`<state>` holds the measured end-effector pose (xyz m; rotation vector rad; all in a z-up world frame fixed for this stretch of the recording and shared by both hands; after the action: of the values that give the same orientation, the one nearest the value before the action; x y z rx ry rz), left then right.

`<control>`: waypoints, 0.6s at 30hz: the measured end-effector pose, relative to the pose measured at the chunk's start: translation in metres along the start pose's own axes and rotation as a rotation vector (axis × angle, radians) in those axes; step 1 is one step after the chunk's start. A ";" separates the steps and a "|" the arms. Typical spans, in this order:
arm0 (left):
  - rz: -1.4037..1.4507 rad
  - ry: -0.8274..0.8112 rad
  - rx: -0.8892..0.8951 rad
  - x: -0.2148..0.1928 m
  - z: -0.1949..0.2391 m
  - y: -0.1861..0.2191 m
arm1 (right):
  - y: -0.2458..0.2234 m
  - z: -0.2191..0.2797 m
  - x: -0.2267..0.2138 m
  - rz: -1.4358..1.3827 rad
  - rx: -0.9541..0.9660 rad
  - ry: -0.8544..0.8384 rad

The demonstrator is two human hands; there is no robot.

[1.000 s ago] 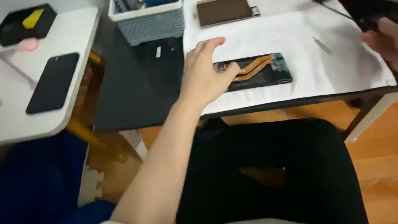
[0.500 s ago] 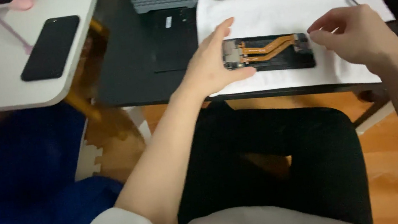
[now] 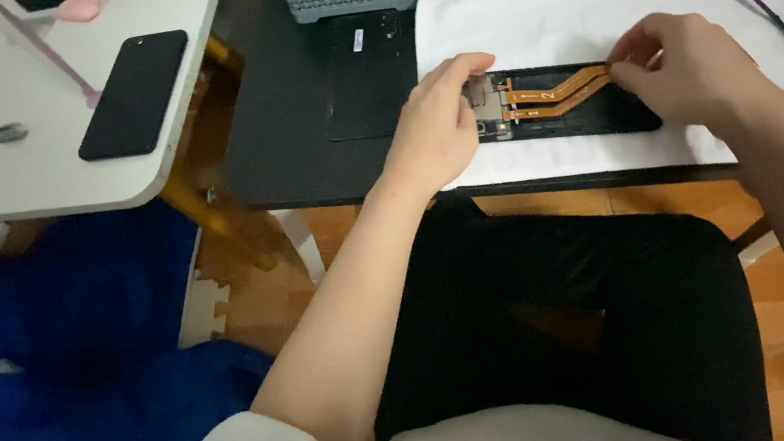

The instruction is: Disassembling a smartphone by removing the internal frame, battery, and motherboard using hands and small tools.

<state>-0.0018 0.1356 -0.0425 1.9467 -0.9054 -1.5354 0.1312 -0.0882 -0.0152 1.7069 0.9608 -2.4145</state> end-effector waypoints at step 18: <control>0.002 -0.009 -0.075 0.000 0.000 0.002 | 0.009 -0.012 -0.006 -0.058 -0.033 -0.092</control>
<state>-0.0027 0.1347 -0.0410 1.8875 -0.8413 -1.5552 0.1472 -0.0915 -0.0165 1.5636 1.0468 -2.4734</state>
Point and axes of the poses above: each hand's wrist, its own z-axis away from the middle knuckle, its own x-axis out of the palm, y = z × x, the point moved 3 cm from there along -z, towards the middle knuckle, and after that the axes turned 11 degrees about -y, right-handed, at the moved point
